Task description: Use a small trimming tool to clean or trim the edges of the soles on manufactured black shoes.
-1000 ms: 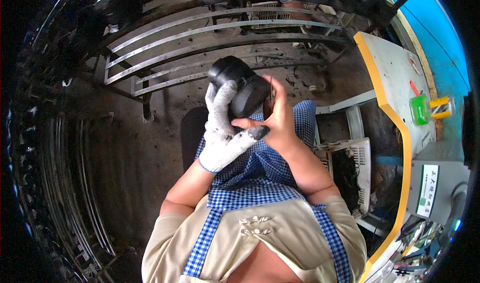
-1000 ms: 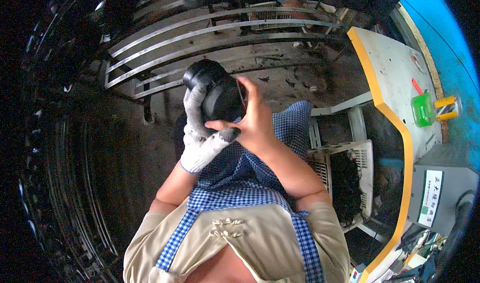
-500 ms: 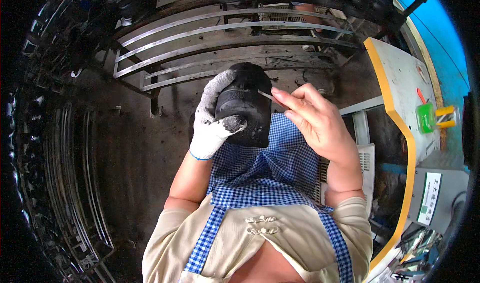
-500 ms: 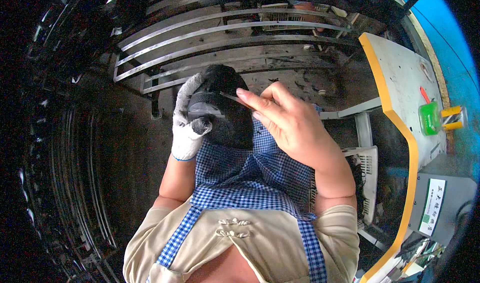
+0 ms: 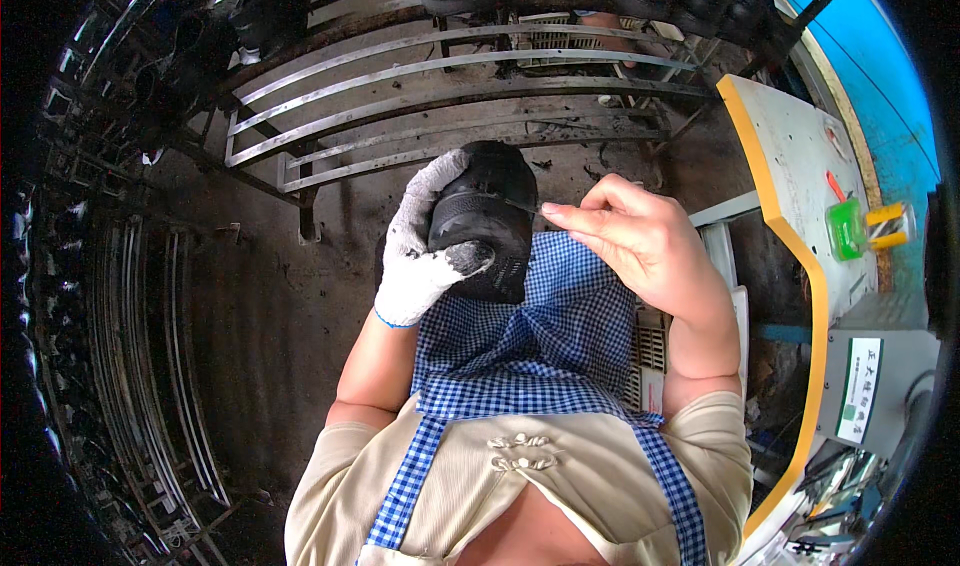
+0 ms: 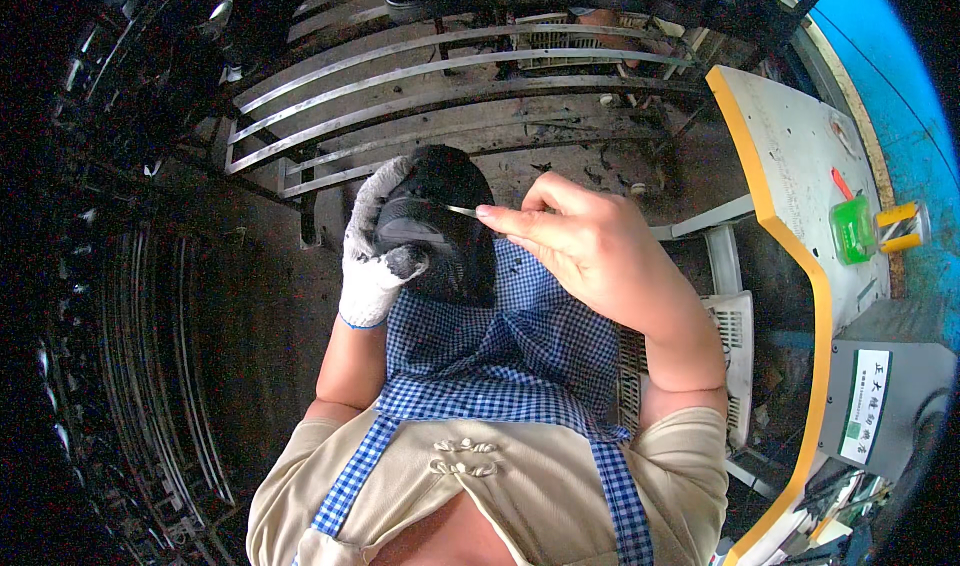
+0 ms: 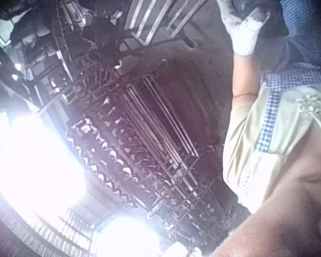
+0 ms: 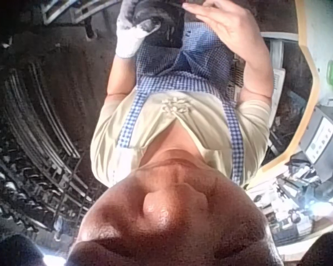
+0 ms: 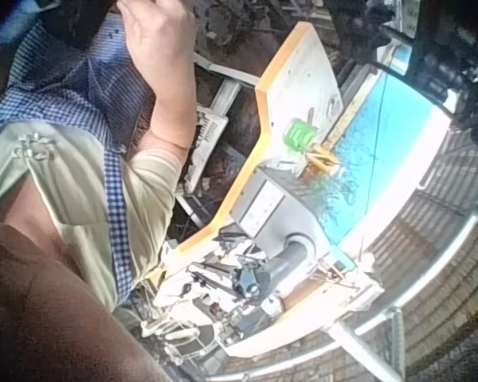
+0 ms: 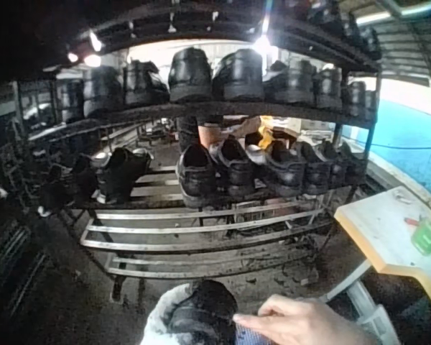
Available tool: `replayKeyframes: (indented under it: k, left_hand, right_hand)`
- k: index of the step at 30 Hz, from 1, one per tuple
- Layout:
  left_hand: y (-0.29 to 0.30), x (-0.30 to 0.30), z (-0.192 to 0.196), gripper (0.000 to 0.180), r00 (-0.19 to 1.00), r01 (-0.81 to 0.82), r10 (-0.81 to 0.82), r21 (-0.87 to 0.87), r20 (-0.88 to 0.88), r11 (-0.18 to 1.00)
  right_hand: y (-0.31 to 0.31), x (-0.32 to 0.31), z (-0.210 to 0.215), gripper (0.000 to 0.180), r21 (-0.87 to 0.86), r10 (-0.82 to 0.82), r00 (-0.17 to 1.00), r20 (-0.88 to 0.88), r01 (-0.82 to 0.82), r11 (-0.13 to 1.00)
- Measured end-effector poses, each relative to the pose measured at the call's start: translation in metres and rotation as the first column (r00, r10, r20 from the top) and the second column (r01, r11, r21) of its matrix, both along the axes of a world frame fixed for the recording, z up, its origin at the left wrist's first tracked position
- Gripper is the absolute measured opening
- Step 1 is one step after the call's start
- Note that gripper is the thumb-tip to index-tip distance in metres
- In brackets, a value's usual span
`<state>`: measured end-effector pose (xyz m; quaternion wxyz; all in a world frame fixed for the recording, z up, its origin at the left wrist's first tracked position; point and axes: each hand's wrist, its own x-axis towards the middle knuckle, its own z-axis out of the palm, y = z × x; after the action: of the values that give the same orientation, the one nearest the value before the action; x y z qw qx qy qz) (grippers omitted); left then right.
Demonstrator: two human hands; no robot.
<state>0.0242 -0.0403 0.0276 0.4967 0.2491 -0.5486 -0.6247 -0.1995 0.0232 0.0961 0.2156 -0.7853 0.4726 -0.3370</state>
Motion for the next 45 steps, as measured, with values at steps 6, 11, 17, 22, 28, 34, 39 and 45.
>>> replayKeyframes:
  k: [6, 11, 17, 22, 28, 34, 39, 45]
  left_hand:
    - [0.002, 0.001, -0.002, 0.088, 0.999, 0.014, -0.015, 0.010, 0.028, 1.000]
    - [0.004, 0.003, -0.001, 0.087, 0.991, 0.132, -0.132, 0.109, -0.002, 0.985]
    - [-0.001, 0.007, -0.008, 0.083, 0.983, 0.161, -0.162, 0.017, 0.084, 0.987]
    - [0.001, 0.003, -0.001, 0.082, 0.982, 0.173, -0.177, 0.070, 0.063, 0.982]
    - [0.003, 0.004, 0.000, 0.083, 0.977, 0.182, -0.190, 0.083, 0.099, 0.980]
    - [0.006, 0.004, -0.002, 0.087, 0.958, 0.219, -0.231, 0.083, 0.171, 0.972]
    - [0.003, 0.000, -0.001, 0.088, 0.948, 0.212, -0.215, 0.038, 0.234, 0.977]
    - [0.002, 0.000, -0.002, 0.089, 0.923, 0.243, -0.229, -0.006, 0.309, 0.970]
  right_hand:
    - [-0.001, -0.001, 0.001, 0.031, -0.006, 0.022, 0.999, -0.036, -0.023, 1.000]
    - [0.000, 0.001, 0.002, 0.028, -0.053, 0.018, 0.997, -0.073, -0.022, 0.998]
    - [0.001, -0.002, 0.001, 0.028, -0.047, 0.034, 0.995, -0.095, -0.039, 0.998]
    - [-0.001, -0.002, -0.004, 0.028, -0.047, 0.034, 0.997, -0.072, -0.037, 0.998]
    - [-0.002, -0.003, -0.009, 0.030, -0.050, 0.046, 0.998, -0.037, -0.048, 0.998]
    - [0.002, -0.006, -0.004, 0.035, -0.028, 0.019, 0.998, -0.054, -0.021, 0.999]
    - [-0.001, -0.003, -0.013, 0.031, -0.043, -0.043, 0.992, 0.116, 0.048, 0.998]
    - [-0.012, 0.001, -0.032, 0.027, -0.004, 0.128, 0.966, 0.225, -0.130, 0.991]
